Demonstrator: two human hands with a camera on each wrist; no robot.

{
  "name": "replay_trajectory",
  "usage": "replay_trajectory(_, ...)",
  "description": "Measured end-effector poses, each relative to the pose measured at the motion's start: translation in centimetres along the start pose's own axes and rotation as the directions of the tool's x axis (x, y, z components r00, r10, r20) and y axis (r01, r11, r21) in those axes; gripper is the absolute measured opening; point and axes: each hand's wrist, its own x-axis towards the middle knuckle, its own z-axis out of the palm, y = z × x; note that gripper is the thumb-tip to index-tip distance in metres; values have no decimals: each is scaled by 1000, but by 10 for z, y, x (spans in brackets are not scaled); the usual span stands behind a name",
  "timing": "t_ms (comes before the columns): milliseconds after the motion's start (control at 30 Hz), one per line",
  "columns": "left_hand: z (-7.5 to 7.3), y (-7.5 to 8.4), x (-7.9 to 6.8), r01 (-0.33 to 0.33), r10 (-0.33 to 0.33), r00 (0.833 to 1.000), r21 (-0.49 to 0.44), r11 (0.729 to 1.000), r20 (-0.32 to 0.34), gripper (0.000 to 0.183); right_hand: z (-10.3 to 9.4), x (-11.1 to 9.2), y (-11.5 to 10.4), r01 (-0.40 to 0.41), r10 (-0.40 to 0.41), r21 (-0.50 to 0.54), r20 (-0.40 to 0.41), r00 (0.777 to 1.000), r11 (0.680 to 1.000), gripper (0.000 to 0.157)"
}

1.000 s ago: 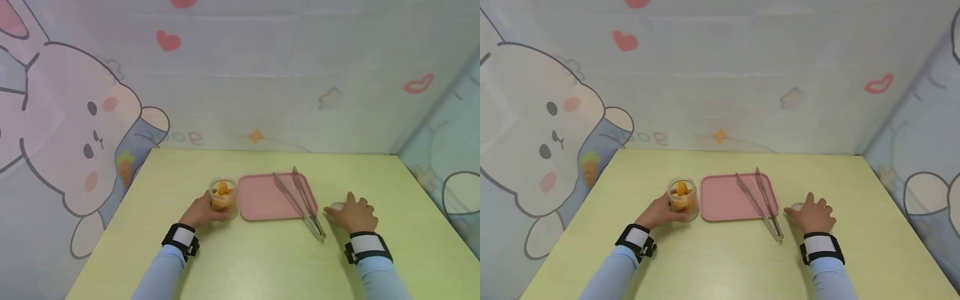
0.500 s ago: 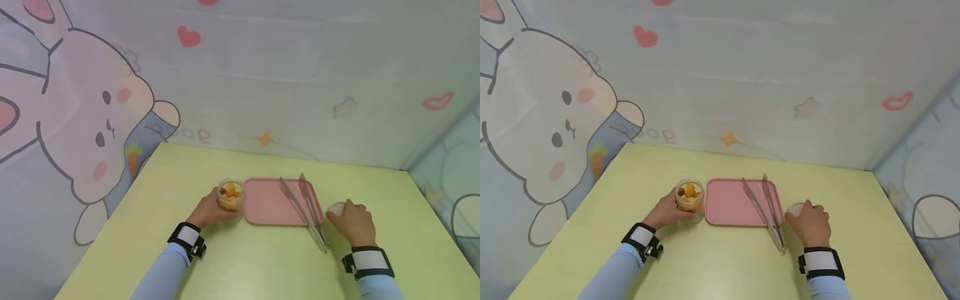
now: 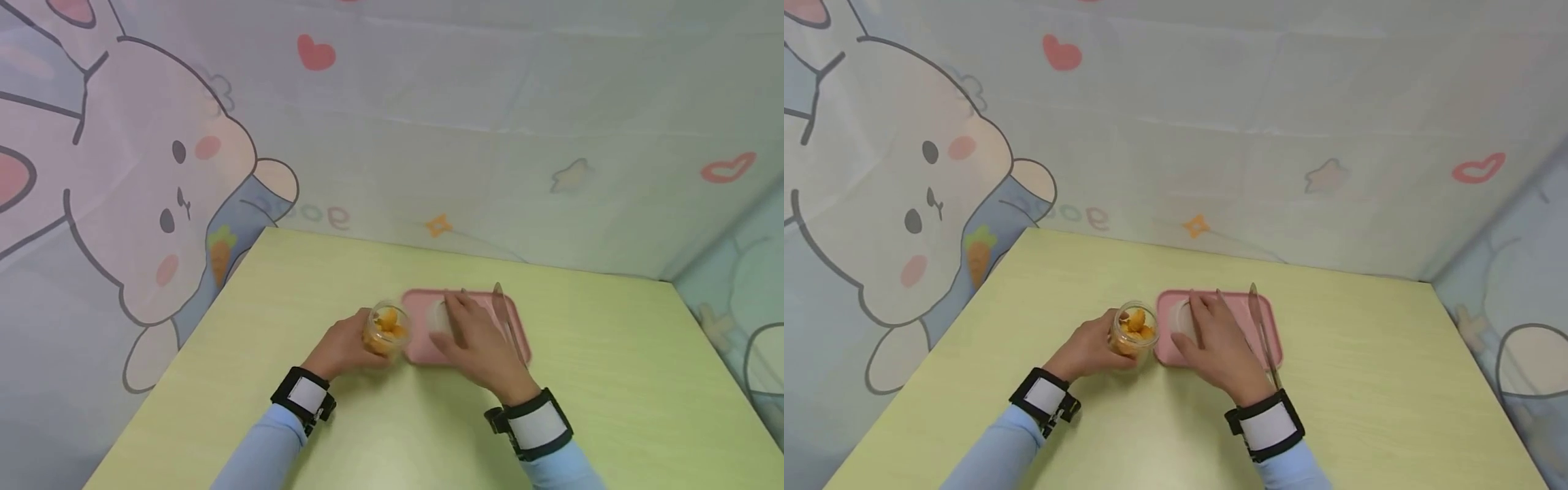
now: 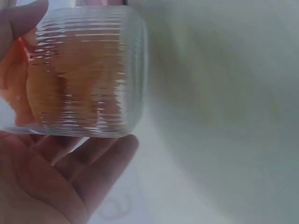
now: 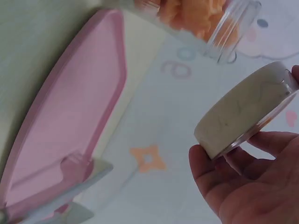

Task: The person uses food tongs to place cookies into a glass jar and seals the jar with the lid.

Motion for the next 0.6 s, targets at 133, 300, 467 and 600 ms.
replay_trajectory(133, 1, 10, -1, -76, 74, 997, 107, 991, 21, 72, 10, 9, -9, 80, -79, -17, 64, 995, 997, 72)
replay_trajectory(300, 2, 20, -2, -120, 112, 992, 189, 975, 50, 66, 19, 14, -13, 87, -86, 0, 122, 989, 996, 69)
replay_trajectory(467, 3, 22, -1, -120, 110, 992, 196, 973, 61, 67, 27, 15, -14, 65, -72, 52, 145, 987, 997, 70)
replay_trajectory(600, 4, 20, -1, -127, 115, 991, 206, 970, 70, 69, 31, 15, -17, 54, -61, 51, 140, 988, 997, 69)
